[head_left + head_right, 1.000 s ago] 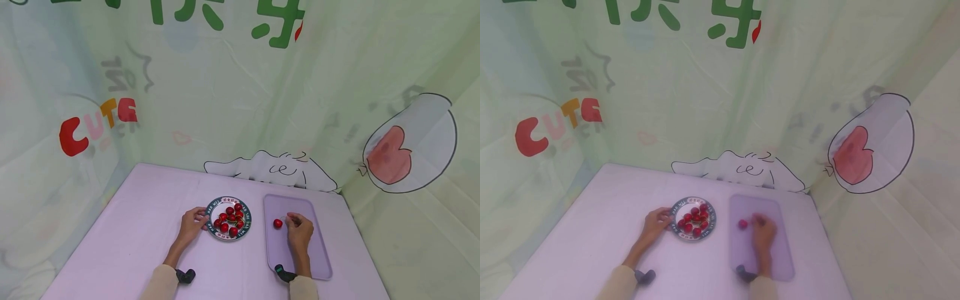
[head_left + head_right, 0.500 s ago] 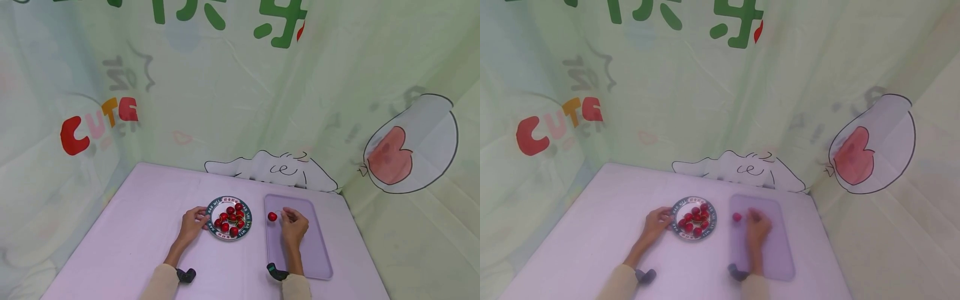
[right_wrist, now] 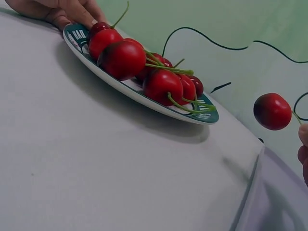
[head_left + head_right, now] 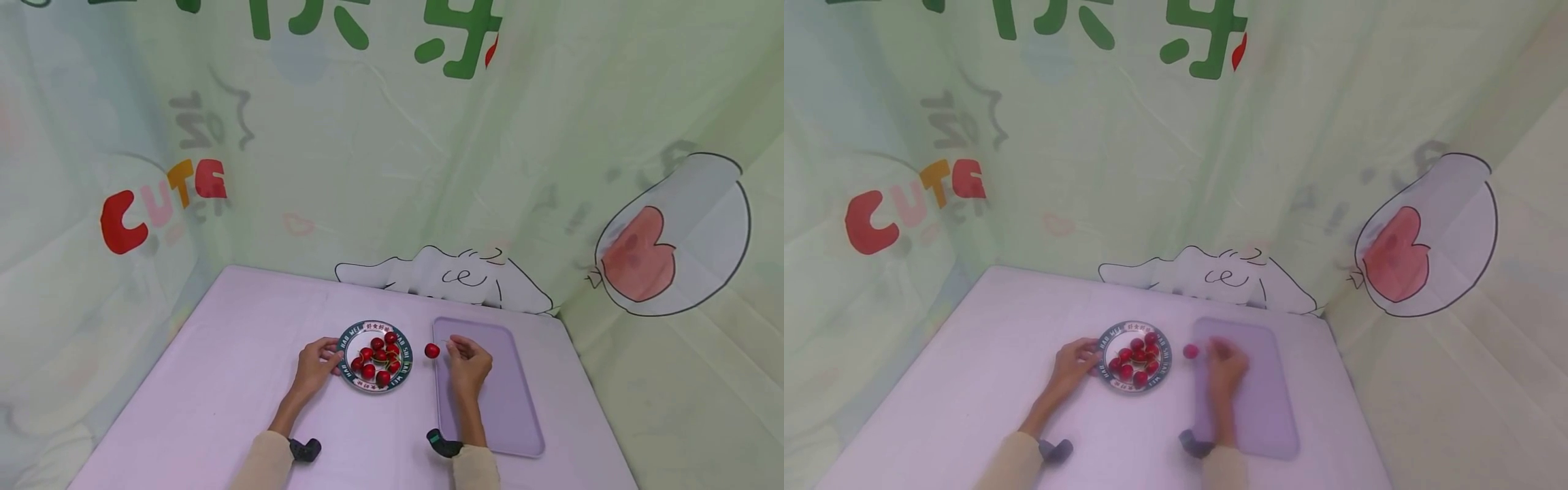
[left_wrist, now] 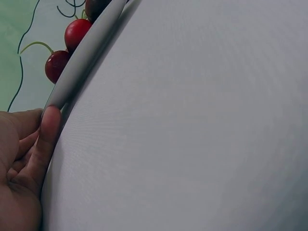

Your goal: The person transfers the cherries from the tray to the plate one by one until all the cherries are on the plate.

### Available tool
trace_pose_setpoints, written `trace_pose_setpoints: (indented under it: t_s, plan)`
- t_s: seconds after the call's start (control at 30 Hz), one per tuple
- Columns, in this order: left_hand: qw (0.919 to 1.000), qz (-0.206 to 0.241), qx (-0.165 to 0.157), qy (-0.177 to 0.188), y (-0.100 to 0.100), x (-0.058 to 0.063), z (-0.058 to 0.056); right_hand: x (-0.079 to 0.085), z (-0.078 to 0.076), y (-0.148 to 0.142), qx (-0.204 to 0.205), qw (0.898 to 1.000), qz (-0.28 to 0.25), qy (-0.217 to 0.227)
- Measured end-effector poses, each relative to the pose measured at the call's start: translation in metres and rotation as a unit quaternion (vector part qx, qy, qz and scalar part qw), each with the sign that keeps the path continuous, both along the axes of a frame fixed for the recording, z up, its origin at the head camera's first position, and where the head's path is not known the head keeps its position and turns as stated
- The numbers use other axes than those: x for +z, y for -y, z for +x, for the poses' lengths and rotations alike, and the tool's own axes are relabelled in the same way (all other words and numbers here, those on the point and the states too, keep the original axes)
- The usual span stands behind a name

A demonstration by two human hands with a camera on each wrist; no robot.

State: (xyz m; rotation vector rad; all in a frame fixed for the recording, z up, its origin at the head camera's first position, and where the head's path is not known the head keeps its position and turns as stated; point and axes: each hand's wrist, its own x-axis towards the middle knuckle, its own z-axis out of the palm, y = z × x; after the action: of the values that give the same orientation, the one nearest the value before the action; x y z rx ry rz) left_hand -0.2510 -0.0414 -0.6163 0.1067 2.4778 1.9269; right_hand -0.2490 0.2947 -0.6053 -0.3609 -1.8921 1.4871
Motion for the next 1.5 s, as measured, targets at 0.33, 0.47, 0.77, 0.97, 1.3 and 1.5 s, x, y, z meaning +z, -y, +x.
trace_pose_setpoints:
  t_s: [0.33,0.47,0.77,0.97,1.3,1.5]
  plan:
    - [1.0000,0.004,0.002,0.000,0.002,-0.004,0.000,0.005,-0.006,0.030,0.006,1.000,0.010,0.022]
    - [1.0000,0.009,0.000,-0.001,0.001,-0.007,-0.003,0.012,-0.008,0.038,0.020,0.999,0.022,0.027]
    - [1.0000,0.005,0.001,0.000,0.000,-0.012,-0.008,0.027,-0.015,0.064,0.044,0.998,0.024,0.028]
    - [0.9999,0.016,0.003,0.005,-0.002,-0.013,-0.010,0.028,-0.016,0.081,0.062,0.996,0.039,0.057]
    - [0.9998,0.020,0.004,-0.003,0.001,-0.017,-0.010,0.030,-0.023,0.106,0.082,0.994,0.017,0.067]
    - [0.9998,0.020,0.002,-0.002,-0.001,-0.015,-0.009,0.036,-0.025,0.115,0.087,0.993,0.018,0.081]
